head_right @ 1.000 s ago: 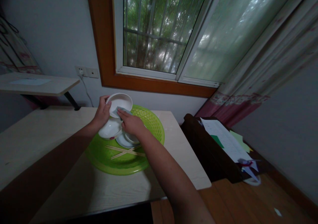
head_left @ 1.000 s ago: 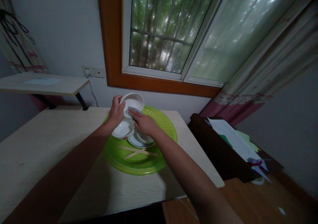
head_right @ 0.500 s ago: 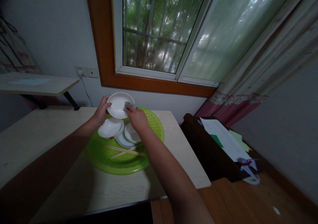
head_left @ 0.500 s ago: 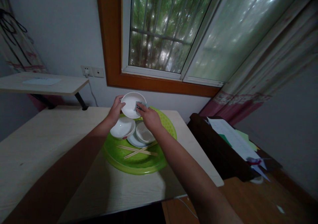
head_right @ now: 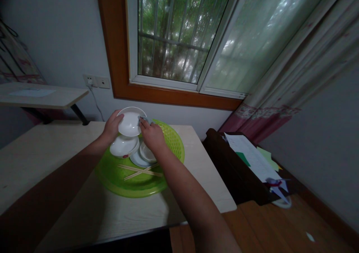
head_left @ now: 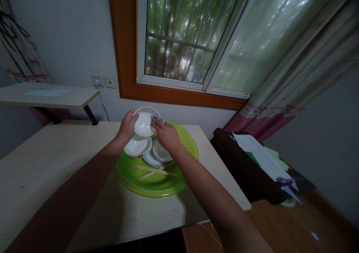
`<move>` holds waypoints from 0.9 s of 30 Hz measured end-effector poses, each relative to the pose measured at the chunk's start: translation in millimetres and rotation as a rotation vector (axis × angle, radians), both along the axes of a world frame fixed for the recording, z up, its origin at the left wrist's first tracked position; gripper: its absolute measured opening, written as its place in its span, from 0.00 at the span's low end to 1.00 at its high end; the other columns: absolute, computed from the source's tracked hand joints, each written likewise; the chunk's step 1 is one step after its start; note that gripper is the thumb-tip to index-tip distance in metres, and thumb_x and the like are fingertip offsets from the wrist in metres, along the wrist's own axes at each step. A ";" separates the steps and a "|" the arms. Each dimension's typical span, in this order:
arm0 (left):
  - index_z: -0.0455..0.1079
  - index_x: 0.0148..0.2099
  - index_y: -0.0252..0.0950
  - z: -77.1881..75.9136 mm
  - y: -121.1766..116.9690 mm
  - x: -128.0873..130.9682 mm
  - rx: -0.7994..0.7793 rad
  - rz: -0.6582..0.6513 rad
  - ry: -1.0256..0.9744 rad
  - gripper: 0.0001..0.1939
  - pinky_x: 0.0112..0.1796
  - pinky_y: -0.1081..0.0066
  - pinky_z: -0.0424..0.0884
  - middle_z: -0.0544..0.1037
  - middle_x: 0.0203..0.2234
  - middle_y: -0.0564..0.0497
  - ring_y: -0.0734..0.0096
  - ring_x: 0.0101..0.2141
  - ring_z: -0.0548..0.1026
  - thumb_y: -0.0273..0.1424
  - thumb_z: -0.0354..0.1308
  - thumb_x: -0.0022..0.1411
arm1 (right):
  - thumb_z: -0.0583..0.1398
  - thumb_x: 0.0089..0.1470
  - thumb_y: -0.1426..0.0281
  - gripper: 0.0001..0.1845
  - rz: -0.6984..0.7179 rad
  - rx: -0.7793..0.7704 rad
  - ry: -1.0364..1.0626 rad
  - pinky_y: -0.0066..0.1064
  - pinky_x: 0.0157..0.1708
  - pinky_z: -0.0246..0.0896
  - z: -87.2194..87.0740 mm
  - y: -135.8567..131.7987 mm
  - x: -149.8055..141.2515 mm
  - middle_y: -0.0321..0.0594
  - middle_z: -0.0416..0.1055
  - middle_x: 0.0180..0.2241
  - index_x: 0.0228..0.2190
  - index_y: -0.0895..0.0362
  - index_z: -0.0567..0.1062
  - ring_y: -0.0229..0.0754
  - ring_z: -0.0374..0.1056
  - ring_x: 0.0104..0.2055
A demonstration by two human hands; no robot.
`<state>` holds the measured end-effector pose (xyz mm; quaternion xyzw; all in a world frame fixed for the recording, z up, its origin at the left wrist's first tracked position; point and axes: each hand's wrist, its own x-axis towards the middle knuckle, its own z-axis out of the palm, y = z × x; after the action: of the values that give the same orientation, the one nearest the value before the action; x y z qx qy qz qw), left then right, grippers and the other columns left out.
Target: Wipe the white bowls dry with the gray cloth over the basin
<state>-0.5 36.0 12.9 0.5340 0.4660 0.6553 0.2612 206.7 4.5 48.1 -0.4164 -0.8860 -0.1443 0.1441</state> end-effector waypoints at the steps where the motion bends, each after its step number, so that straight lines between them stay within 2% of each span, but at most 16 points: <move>1: 0.72 0.50 0.38 0.7 -1.0 -0.5 0.023 0.039 0.034 0.19 0.51 0.56 0.73 0.78 0.45 0.45 0.56 0.47 0.76 0.43 0.54 0.63 | 0.48 0.67 0.75 0.27 -0.011 -0.017 0.001 0.45 0.51 0.71 -0.4 -2.2 -1.8 0.47 0.57 0.71 0.64 0.58 0.68 0.51 0.74 0.51; 4: 0.70 0.53 0.40 2.2 -4.0 -2.0 0.088 0.129 0.117 0.18 0.56 0.56 0.70 0.77 0.49 0.45 0.57 0.52 0.74 0.42 0.51 0.66 | 0.50 0.66 0.72 0.29 -0.022 -0.086 0.021 0.44 0.50 0.73 -3.8 -8.6 -7.4 0.47 0.55 0.71 0.65 0.56 0.66 0.50 0.76 0.49; 6: 0.69 0.54 0.41 2.5 -5.7 -2.2 0.121 0.165 0.149 0.18 0.59 0.56 0.67 0.76 0.51 0.46 0.57 0.54 0.72 0.41 0.50 0.67 | 0.51 0.64 0.70 0.30 0.013 -0.141 0.041 0.45 0.51 0.74 -7.8 -11.4 -10.2 0.45 0.54 0.72 0.67 0.55 0.64 0.51 0.76 0.52; 9: 0.68 0.56 0.42 2.0 -7.2 -0.8 0.150 0.184 0.170 0.17 0.62 0.56 0.63 0.74 0.54 0.46 0.58 0.57 0.70 0.40 0.50 0.68 | 0.52 0.63 0.68 0.33 0.169 -0.236 0.088 0.47 0.58 0.70 -15.0 -10.9 -11.6 0.41 0.54 0.72 0.69 0.55 0.60 0.52 0.70 0.60; 13: 0.66 0.56 0.43 0.0 -6.0 2.1 0.142 0.162 0.173 0.16 0.62 0.54 0.63 0.72 0.54 0.45 0.58 0.57 0.69 0.39 0.51 0.68 | 0.56 0.59 0.69 0.41 0.403 -0.350 0.193 0.41 0.67 0.59 -24.4 -2.9 -9.8 0.42 0.51 0.73 0.71 0.57 0.53 0.46 0.57 0.71; 17: 0.65 0.55 0.44 -0.3 -4.9 3.4 0.146 0.155 0.185 0.15 0.61 0.54 0.63 0.72 0.52 0.45 0.58 0.56 0.70 0.38 0.51 0.68 | 0.56 0.59 0.70 0.42 0.478 -0.391 0.239 0.40 0.70 0.54 -27.1 2.7 -7.8 0.45 0.51 0.73 0.71 0.58 0.52 0.43 0.53 0.73; 19: 0.64 0.54 0.43 0.6 -5.2 3.6 0.144 0.165 0.186 0.14 0.60 0.55 0.64 0.72 0.51 0.45 0.58 0.54 0.70 0.38 0.51 0.68 | 0.55 0.60 0.70 0.40 0.428 -0.376 0.209 0.40 0.68 0.57 -24.5 2.4 -6.8 0.42 0.51 0.73 0.71 0.56 0.52 0.44 0.55 0.72; 22: 0.64 0.53 0.42 2.0 -5.8 4.2 0.139 0.177 0.191 0.14 0.59 0.56 0.64 0.72 0.51 0.45 0.59 0.53 0.70 0.38 0.51 0.67 | 0.52 0.62 0.69 0.37 0.241 -0.303 0.110 0.43 0.62 0.67 -17.8 -0.3 -4.9 0.37 0.49 0.74 0.71 0.52 0.55 0.48 0.66 0.65; 24: 0.64 0.53 0.42 2.5 -5.8 5.0 0.124 0.169 0.198 0.15 0.59 0.55 0.65 0.72 0.50 0.45 0.58 0.53 0.70 0.38 0.52 0.67 | 0.51 0.63 0.67 0.35 0.085 -0.237 0.032 0.46 0.55 0.72 -13.6 -2.0 -3.7 0.38 0.46 0.74 0.70 0.51 0.56 0.50 0.74 0.56; 27: 0.64 0.53 0.41 3.0 -6.1 6.4 0.102 0.146 0.205 0.15 0.59 0.55 0.65 0.72 0.50 0.45 0.58 0.52 0.70 0.38 0.52 0.67 | 0.49 0.64 0.69 0.36 -0.070 -0.131 -0.050 0.47 0.48 0.76 -9.4 -3.2 -2.9 0.42 0.38 0.75 0.71 0.53 0.54 0.49 0.77 0.45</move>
<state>5.9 29.9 15.9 0.5755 0.4939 0.6375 0.1363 203.8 1.2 38.7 -0.4521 -0.8817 -0.1013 0.0892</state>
